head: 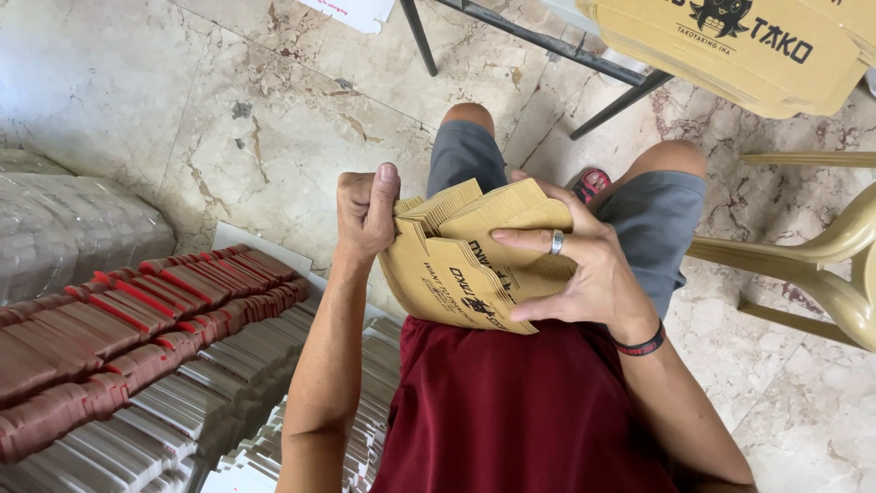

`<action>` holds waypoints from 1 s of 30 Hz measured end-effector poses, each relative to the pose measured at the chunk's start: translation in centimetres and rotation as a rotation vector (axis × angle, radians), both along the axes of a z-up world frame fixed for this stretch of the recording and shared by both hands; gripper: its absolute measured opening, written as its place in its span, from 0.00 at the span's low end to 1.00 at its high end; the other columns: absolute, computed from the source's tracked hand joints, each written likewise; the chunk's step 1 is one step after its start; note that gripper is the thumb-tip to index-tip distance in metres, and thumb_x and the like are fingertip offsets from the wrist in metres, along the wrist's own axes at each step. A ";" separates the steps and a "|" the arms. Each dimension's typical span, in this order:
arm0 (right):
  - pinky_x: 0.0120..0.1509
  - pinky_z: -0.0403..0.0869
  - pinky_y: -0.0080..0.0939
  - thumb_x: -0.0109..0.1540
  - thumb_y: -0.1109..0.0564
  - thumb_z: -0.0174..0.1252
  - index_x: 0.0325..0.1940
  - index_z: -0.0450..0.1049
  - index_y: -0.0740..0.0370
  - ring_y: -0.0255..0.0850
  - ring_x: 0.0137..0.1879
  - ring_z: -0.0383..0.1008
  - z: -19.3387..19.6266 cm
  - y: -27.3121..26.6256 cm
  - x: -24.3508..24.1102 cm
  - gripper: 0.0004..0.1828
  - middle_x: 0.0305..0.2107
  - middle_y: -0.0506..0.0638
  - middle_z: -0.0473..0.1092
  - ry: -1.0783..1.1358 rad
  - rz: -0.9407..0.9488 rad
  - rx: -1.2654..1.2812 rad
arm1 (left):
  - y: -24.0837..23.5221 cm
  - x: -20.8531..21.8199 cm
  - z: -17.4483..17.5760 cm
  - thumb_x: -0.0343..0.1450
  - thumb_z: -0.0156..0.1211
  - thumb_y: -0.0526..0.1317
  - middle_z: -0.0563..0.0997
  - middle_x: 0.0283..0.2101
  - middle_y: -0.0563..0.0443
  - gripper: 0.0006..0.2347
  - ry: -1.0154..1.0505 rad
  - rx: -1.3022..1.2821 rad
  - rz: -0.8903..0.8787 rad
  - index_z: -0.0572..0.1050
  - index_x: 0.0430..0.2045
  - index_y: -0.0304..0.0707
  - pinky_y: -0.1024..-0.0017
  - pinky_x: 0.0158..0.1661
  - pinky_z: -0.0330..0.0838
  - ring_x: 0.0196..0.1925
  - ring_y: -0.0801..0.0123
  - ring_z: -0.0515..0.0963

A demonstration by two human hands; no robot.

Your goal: Folding flat cardboard templates into boxes and stacking them on a table.

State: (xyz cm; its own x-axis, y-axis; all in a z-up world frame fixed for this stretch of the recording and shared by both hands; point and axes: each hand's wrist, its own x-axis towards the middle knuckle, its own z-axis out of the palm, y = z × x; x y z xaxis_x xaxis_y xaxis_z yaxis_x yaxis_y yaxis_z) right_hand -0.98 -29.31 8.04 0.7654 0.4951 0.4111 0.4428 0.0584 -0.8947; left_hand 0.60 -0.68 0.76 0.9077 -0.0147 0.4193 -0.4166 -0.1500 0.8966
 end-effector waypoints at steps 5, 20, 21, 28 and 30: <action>0.62 0.75 0.49 0.51 0.57 0.77 0.55 0.82 0.51 0.52 0.56 0.77 -1.8 0.2 -1.3 0.28 0.56 0.60 0.69 -0.046 -0.334 -0.237 | -0.3 0.0 1.5 0.81 0.42 0.41 0.55 0.06 0.54 0.28 0.184 0.156 0.100 0.57 0.03 0.41 0.67 0.17 0.49 0.13 0.72 0.53; 0.71 0.70 0.40 0.57 0.53 0.70 0.70 0.62 0.54 0.38 0.66 0.71 -1.8 -1.3 -2.1 0.40 0.62 0.49 0.70 0.509 -0.227 -0.226 | 4.2 -5.9 -2.3 0.68 0.33 0.66 0.72 0.63 0.33 0.40 0.917 -0.803 0.134 0.60 0.72 0.38 0.47 0.56 0.60 0.58 0.44 0.70; 0.71 0.70 0.40 0.57 0.53 0.70 0.70 0.62 0.54 0.38 0.66 0.71 -1.3 -1.1 -1.8 0.40 0.62 0.49 0.70 0.509 -0.224 -0.221 | 2.4 -7.0 -2.1 0.68 0.33 0.66 0.72 0.63 0.33 0.40 0.916 -0.798 0.137 0.60 0.72 0.38 0.47 0.56 0.60 0.58 0.44 0.70; 0.53 0.81 0.37 0.63 0.48 0.59 0.67 0.60 0.61 0.36 0.50 0.80 -0.7 0.1 -1.2 0.32 0.46 0.52 0.77 0.678 -0.272 -0.114 | -5.9 -6.5 0.4 0.65 0.57 0.40 0.77 0.58 0.35 0.28 1.077 -0.842 0.517 0.67 0.63 0.33 0.50 0.56 0.72 0.56 0.47 0.76; 0.57 0.76 0.37 0.63 0.46 0.58 0.65 0.64 0.62 0.35 0.53 0.74 -2.1 -0.2 -1.4 0.30 0.48 0.49 0.72 0.617 -0.290 -0.102 | -6.0 -3.8 4.2 0.61 0.62 0.38 0.78 0.56 0.30 0.30 1.077 -0.764 0.545 0.68 0.61 0.29 0.51 0.54 0.75 0.54 0.44 0.78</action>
